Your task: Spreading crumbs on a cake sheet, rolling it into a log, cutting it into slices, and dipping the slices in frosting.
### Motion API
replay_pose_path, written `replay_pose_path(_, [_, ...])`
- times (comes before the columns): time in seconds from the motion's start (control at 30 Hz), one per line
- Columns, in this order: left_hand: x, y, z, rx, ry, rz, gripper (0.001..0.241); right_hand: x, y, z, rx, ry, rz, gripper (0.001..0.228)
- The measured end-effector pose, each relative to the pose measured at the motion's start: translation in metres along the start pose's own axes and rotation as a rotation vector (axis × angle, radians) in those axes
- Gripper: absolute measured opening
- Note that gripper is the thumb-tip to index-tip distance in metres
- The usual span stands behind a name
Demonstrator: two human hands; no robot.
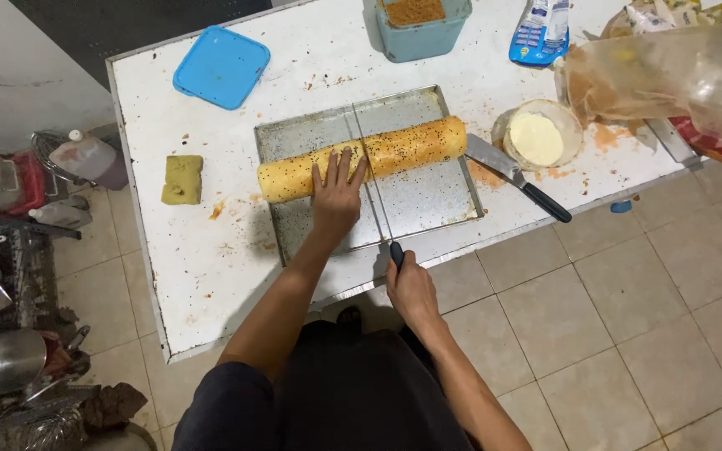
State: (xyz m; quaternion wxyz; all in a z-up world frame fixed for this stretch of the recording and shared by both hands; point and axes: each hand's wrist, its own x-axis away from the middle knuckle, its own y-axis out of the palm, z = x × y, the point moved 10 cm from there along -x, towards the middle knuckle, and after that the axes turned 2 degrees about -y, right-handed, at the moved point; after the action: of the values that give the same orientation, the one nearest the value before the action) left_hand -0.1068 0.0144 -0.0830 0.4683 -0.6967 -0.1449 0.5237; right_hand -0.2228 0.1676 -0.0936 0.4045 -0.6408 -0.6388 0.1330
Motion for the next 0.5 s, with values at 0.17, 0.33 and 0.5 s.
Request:
replay_pose_path(0.17, [0.001, 0.005, -0.005, 0.007, -0.031, -0.023, 0.062, 0.002, -0.002, -0.004, 0.003, -0.019, 0.014, 0.037])
replay_pose_path(0.33, [0.004, 0.006, -0.006, 0.011, -0.033, -0.014, 0.061, 0.001, -0.003, -0.003, 0.007, -0.013, 0.004, 0.040])
replay_pose_path(0.5, [-0.028, 0.004, -0.022, 0.148, -0.209, -0.618, 0.078, 0.004, -0.005, -0.004, 0.017, 0.022, -0.025, 0.047])
